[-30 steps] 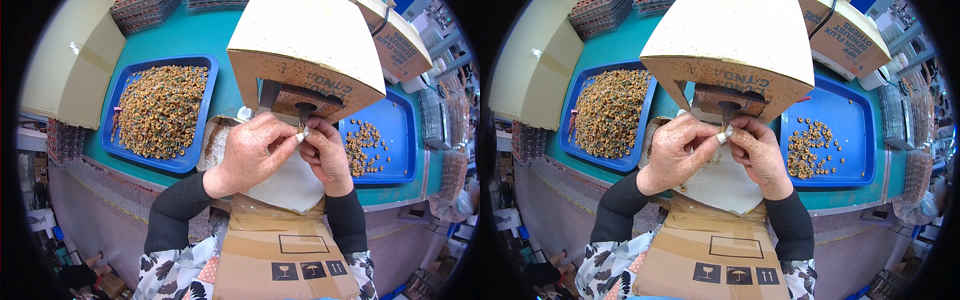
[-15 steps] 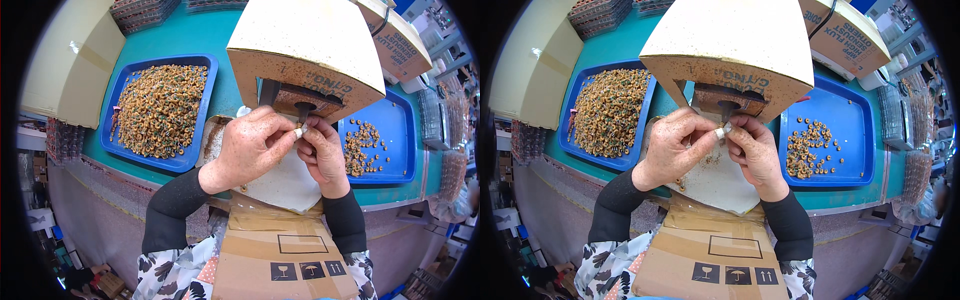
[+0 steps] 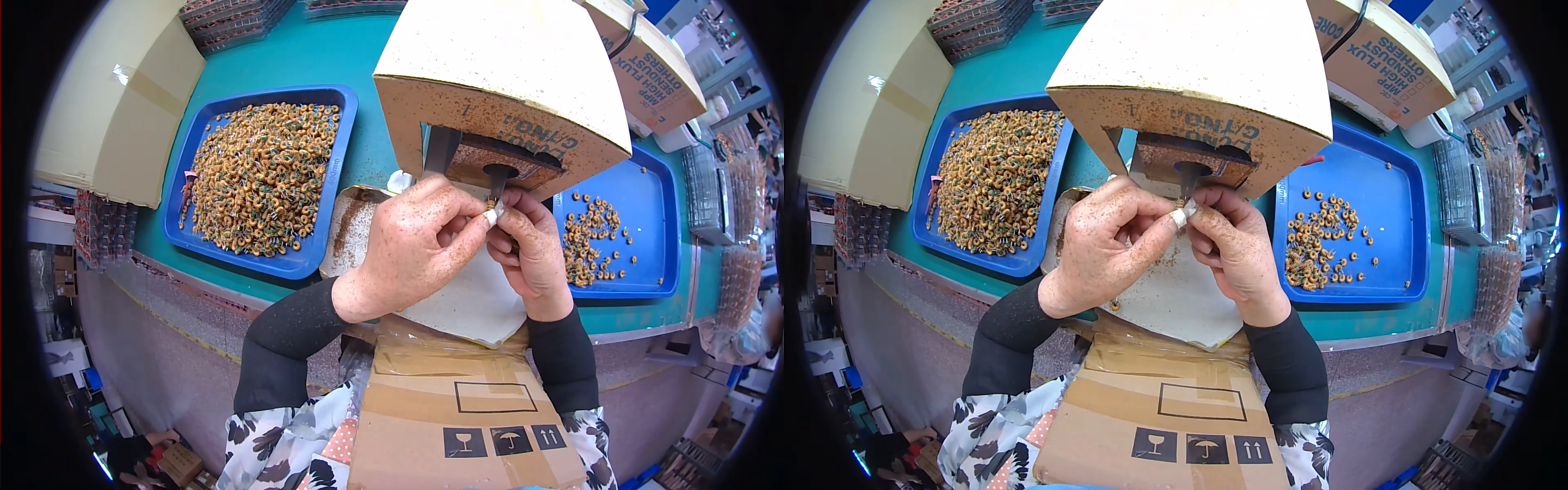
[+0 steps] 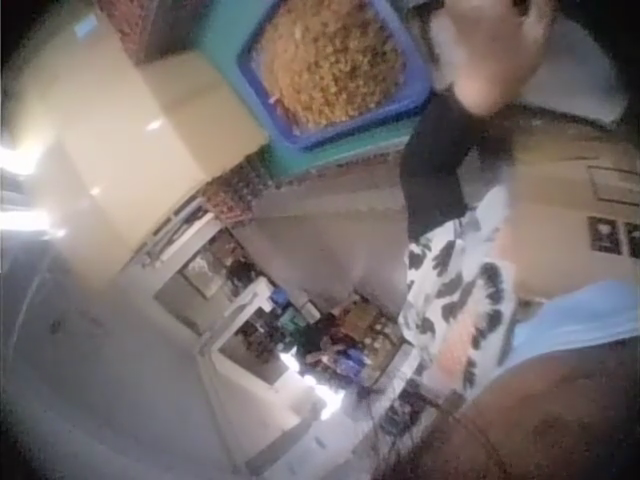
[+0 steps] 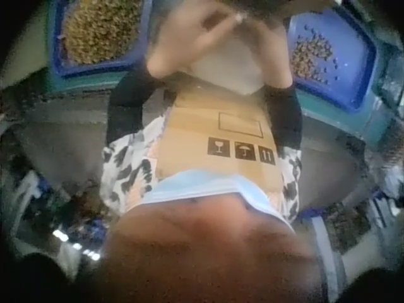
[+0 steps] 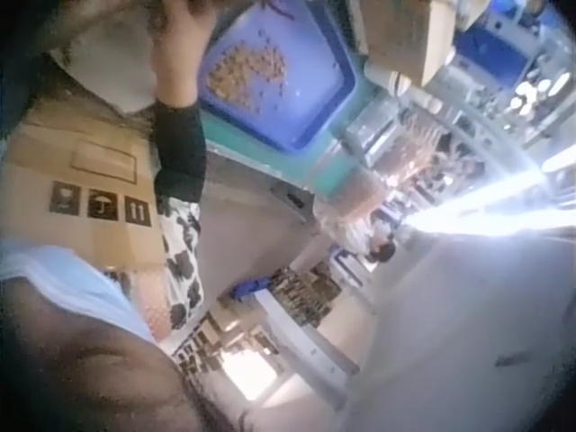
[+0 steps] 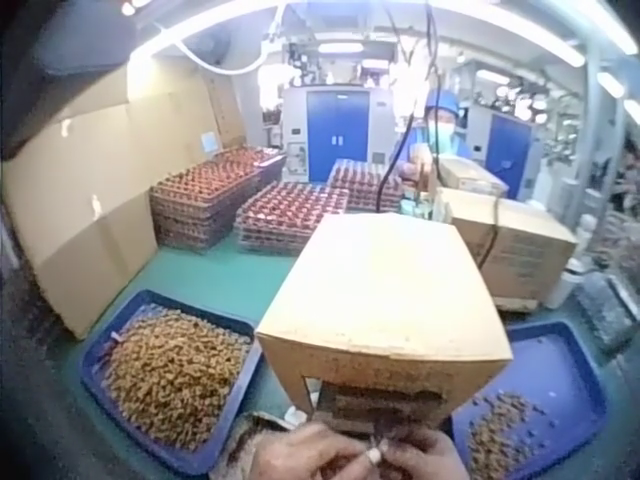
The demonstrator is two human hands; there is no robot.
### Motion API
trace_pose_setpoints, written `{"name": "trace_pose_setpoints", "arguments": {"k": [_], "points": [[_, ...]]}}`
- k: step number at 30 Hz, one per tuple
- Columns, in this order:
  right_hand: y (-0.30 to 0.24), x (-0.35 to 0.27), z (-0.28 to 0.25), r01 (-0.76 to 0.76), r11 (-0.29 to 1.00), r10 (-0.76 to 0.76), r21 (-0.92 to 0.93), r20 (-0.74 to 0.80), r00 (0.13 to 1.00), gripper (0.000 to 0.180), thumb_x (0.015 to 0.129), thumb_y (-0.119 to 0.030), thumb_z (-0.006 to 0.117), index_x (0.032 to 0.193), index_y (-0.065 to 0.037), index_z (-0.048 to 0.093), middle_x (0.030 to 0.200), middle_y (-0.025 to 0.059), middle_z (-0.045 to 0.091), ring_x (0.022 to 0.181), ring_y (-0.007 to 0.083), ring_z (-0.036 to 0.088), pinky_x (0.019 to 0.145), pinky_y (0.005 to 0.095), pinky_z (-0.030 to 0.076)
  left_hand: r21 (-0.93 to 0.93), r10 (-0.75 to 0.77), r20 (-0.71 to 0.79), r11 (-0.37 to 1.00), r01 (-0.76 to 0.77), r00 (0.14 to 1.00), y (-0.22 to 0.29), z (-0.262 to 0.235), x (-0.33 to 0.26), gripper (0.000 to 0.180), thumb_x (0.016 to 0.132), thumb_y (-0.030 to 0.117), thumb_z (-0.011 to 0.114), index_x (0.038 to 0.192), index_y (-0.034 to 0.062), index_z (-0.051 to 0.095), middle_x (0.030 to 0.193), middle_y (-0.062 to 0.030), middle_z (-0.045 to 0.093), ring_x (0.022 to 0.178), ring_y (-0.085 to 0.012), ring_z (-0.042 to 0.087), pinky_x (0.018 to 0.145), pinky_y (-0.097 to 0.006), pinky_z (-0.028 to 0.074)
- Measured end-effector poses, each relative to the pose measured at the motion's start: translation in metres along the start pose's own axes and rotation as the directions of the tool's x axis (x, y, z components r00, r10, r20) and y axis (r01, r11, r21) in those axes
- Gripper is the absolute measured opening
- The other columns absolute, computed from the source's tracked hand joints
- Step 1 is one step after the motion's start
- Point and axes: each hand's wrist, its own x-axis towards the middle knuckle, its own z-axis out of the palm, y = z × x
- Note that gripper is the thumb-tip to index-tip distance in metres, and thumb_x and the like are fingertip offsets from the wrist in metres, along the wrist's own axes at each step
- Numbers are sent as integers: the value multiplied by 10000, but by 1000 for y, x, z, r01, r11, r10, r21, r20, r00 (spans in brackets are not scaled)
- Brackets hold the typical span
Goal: The recorder is sorting small metal electronic components through a wooden fixture on a blue tray at a manufacturing station.
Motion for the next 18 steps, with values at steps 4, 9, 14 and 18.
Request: {"name": "trace_pose_setpoints", "arguments": {"k": [4,9,14,18], "points": [[3,-1,-3,-29,997,30,-69,9,1000,170,877,-108,619,1008,-16,563,671,-24,461,525,35,362,407,162,221,-19,-14,6,1000,15,1000,-2,0,-3,113,762,87,709,803,35,617,715,-52,554,544,-136,534,482,-266,440],[4,-4,0,-44,995,51,-93,80,995,201,899,-136,604,1051,-10,565,703,-6,500,524,35,356,413,165,235,-109,-141,46,983,146,989,-9,-1,-8,153,772,104,721,807,43,585,737,-20,548,578,-95,515,519,-239,443],[1,-2,2,-152,988,153,-11,104,983,256,976,-210,476,1107,-1,546,782,35,554,532,46,370,411,172,259,-787,-388,439,270,555,811,-16,-18,-4,189,790,91,699,923,41,574,806,14,548,677,-48,496,592,-202,409],[4,-2,2,-166,986,167,-18,54,984,315,993,-251,434,1142,7,536,782,47,558,528,49,373,411,172,266,-673,-398,401,484,560,825,-24,-4,-15,223,799,146,689,968,24,609,817,-2,543,651,-73,493,579,-215,418]]}}
